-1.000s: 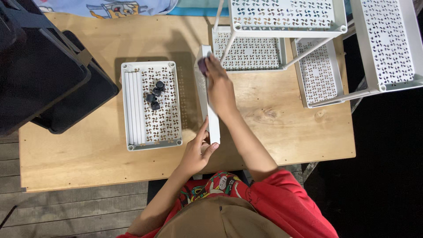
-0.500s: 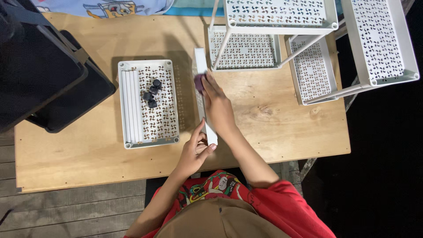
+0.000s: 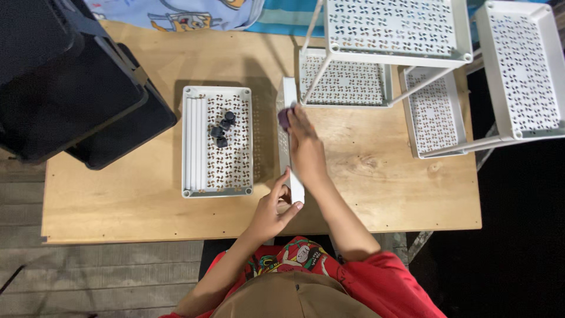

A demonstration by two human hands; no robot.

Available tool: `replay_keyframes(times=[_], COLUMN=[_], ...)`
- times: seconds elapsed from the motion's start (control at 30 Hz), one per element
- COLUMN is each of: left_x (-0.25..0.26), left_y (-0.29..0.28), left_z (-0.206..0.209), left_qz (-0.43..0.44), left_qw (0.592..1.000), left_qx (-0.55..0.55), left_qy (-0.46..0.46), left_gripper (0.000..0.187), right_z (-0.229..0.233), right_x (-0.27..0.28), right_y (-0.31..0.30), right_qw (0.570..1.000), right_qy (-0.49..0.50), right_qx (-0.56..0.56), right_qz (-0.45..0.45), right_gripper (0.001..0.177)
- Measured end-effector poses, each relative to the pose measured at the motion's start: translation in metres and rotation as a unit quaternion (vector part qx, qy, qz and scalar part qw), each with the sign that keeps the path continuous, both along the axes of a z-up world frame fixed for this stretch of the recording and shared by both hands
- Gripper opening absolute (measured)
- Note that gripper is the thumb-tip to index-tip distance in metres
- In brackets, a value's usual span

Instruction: The person wipes a white perforated tray with a purple cloth, then assembles a multi-tier shoe rack by inserting white plastic rods into the tray corners and stacking the trays. The person handles small black plastic feet and white rods, placing them into the tray slots and stacking the completed unit.

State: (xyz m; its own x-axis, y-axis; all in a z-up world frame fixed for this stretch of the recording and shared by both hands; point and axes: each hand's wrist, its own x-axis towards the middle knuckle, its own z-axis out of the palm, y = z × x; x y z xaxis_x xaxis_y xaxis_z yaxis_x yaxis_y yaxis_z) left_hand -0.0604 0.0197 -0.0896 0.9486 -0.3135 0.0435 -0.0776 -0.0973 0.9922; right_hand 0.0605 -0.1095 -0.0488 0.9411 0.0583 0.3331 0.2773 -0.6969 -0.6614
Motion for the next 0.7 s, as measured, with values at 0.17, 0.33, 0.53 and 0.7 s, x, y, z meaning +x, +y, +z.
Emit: replay_keyframes(times=[0.17, 0.33, 0.53, 0.7], left_x=[0.0, -0.002, 0.004, 0.003], left_y=[-0.001, -0.001, -0.005, -0.002], left_z=[0.003, 0.003, 0.003, 0.006], left_qz=[-0.009, -0.006, -0.006, -0.012], left_qw=[1.0, 0.999, 0.999, 1.0], left_qx=[-0.018, -0.029, -0.018, 0.014], left_qy=[0.02, 0.016, -0.032, 0.025], left_gripper=[0.084, 0.086, 0.092, 0.093], right_z=[-0.003, -0.001, 0.009, 0.016], right_x=[0.062, 0.07, 0.0, -0.039], right_y=[0.008, 0.008, -0.003, -0.007], right_qw=[1.0, 0.999, 0.999, 0.998], right_qy=[-0.018, -0.022, 0.028, 0.053], right_qx=[-0.006, -0.033, -0.042, -0.019], right_qz=[-0.008, -0.011, 0.003, 0.005], right_gripper=[0.034, 0.033, 0.037, 0.041])
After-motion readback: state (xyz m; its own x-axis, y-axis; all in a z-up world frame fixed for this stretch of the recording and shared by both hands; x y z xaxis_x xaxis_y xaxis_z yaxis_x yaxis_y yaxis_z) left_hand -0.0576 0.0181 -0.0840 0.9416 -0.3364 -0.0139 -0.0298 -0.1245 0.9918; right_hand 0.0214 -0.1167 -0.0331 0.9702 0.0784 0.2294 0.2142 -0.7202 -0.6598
